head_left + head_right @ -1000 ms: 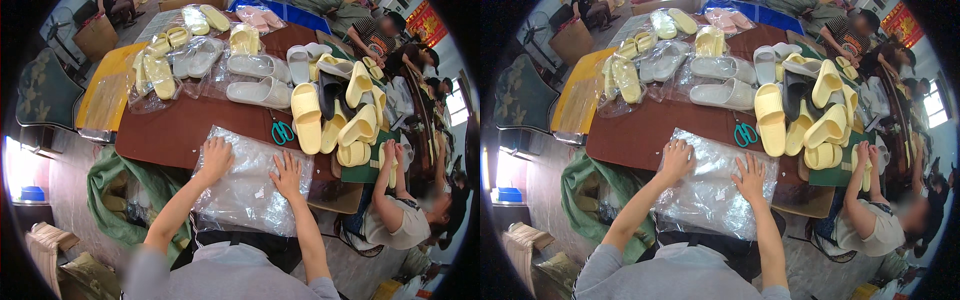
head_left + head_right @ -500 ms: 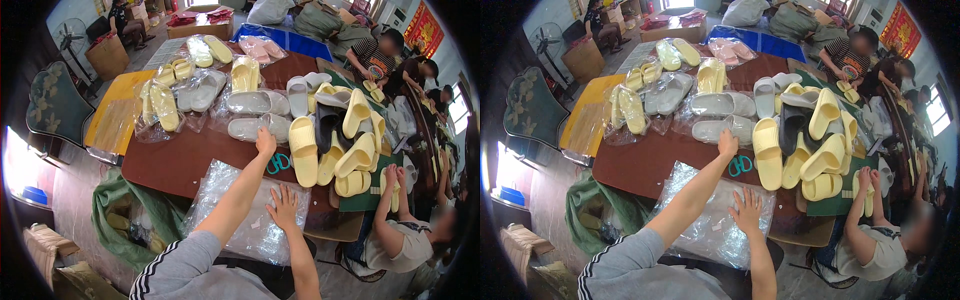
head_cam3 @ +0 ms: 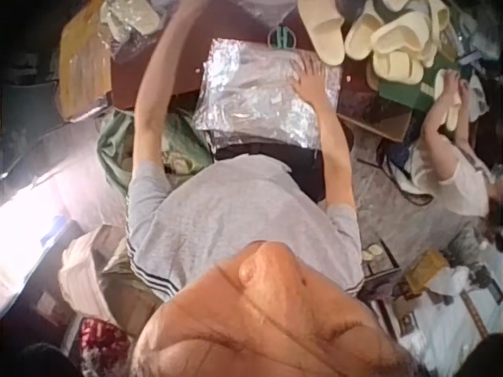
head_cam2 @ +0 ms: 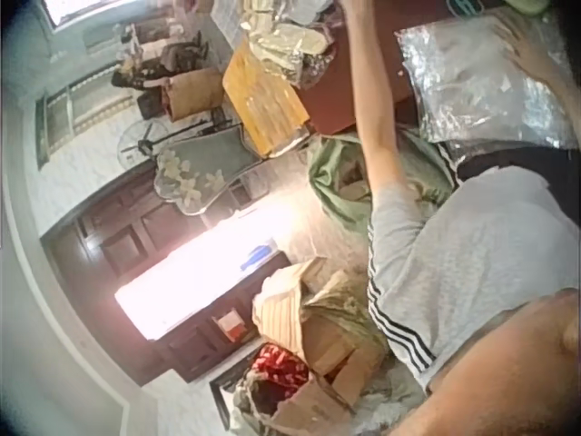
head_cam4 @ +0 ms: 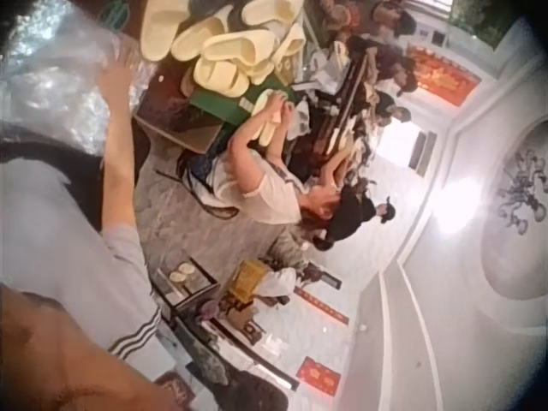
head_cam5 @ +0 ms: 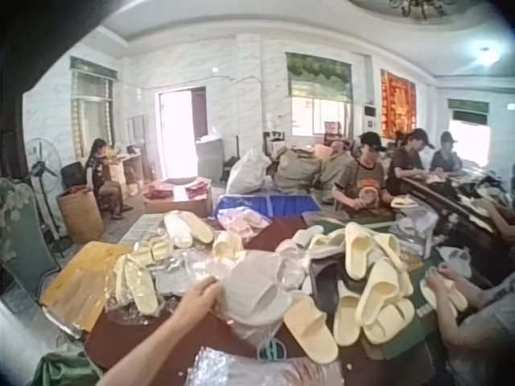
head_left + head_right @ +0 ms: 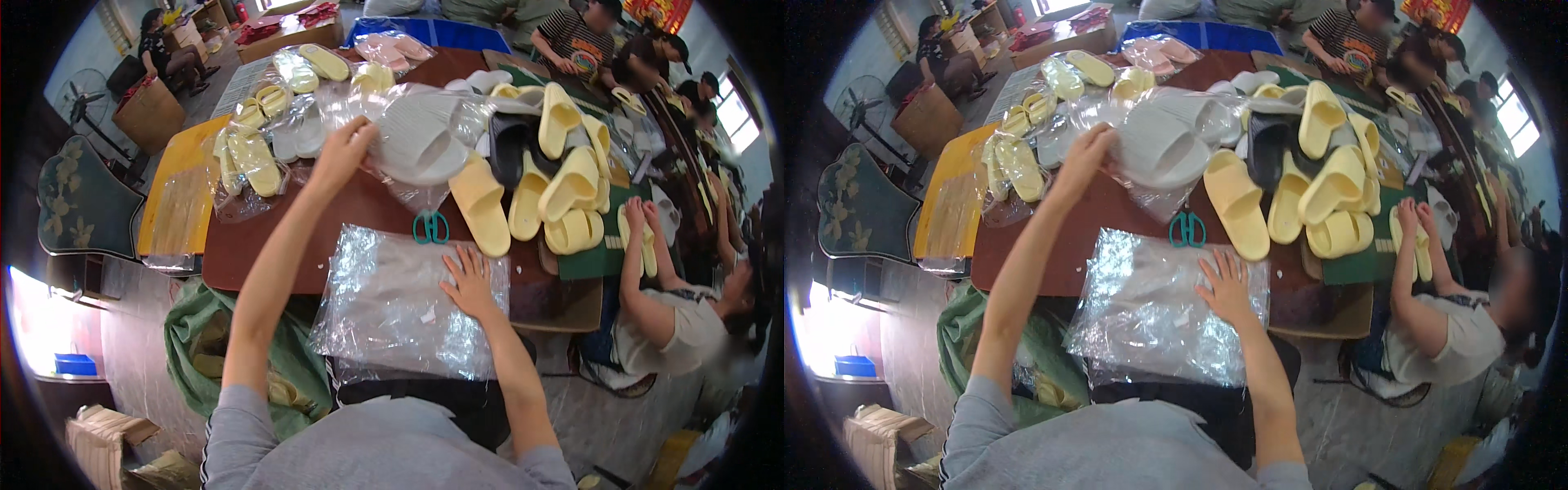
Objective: The person packages footwear by hand, first placing a pair of white slippers into a plastic bag, then trimming excess material from a pair of yellow slippers with shears before bagging them.
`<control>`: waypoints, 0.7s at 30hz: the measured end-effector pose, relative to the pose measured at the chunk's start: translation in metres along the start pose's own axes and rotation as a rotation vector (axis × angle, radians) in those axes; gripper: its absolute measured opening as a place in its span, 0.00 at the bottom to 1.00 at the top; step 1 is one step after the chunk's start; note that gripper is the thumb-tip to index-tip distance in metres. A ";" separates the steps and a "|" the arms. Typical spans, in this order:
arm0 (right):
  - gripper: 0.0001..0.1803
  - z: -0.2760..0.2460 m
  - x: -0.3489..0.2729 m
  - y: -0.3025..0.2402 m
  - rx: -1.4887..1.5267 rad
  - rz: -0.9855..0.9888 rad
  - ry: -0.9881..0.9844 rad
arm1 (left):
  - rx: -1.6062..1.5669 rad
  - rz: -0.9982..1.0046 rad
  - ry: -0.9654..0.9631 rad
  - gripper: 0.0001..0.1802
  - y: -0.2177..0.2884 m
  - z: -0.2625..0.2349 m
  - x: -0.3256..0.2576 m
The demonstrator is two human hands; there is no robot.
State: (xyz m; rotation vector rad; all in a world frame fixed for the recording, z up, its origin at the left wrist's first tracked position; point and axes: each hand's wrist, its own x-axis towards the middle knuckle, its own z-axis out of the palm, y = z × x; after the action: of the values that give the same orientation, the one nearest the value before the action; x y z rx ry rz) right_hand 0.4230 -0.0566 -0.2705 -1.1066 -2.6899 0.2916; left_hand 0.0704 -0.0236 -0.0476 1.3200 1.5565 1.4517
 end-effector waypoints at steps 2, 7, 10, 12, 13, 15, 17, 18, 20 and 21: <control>0.36 -0.002 0.000 0.005 0.057 0.013 -0.028 | 0.087 0.004 -0.083 0.19 0.046 -0.014 -0.035; 0.31 -0.040 -0.008 0.025 1.101 0.343 0.149 | 0.168 0.198 -0.398 0.21 0.069 -0.036 -0.082; 0.37 -0.105 -0.039 -0.014 1.685 0.457 0.091 | 0.232 0.303 -0.636 0.21 0.061 -0.021 -0.098; 0.42 -0.120 -0.072 -0.033 2.040 0.386 0.004 | 0.199 0.391 -0.858 0.21 0.060 0.004 -0.104; 0.42 -0.131 -0.083 -0.048 1.897 0.466 0.001 | 0.260 0.390 -0.966 0.21 0.058 0.013 -0.102; 0.45 -0.129 -0.109 -0.074 1.800 0.499 0.130 | 0.269 0.466 -1.046 0.22 0.053 0.028 -0.088; 0.46 -0.137 -0.121 -0.098 1.900 0.587 0.166 | 0.324 0.517 -1.047 0.23 0.059 0.037 -0.069; 0.40 -0.144 -0.121 -0.110 1.911 0.529 0.184 | 0.317 0.478 -1.017 0.23 0.059 0.046 -0.060; 0.36 -0.147 -0.122 -0.122 1.947 0.672 0.333 | 0.452 0.442 -0.982 0.21 0.063 0.065 -0.040; 0.34 -0.155 -0.113 -0.133 1.955 0.623 0.355 | 0.512 0.476 -0.975 0.22 0.056 0.070 -0.030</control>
State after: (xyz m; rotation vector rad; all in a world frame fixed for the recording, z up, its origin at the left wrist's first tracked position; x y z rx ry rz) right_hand 0.4554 -0.2143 -0.1018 -0.8649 -0.6584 1.8734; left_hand 0.1574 -0.0339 -0.0132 2.3347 0.9737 0.4089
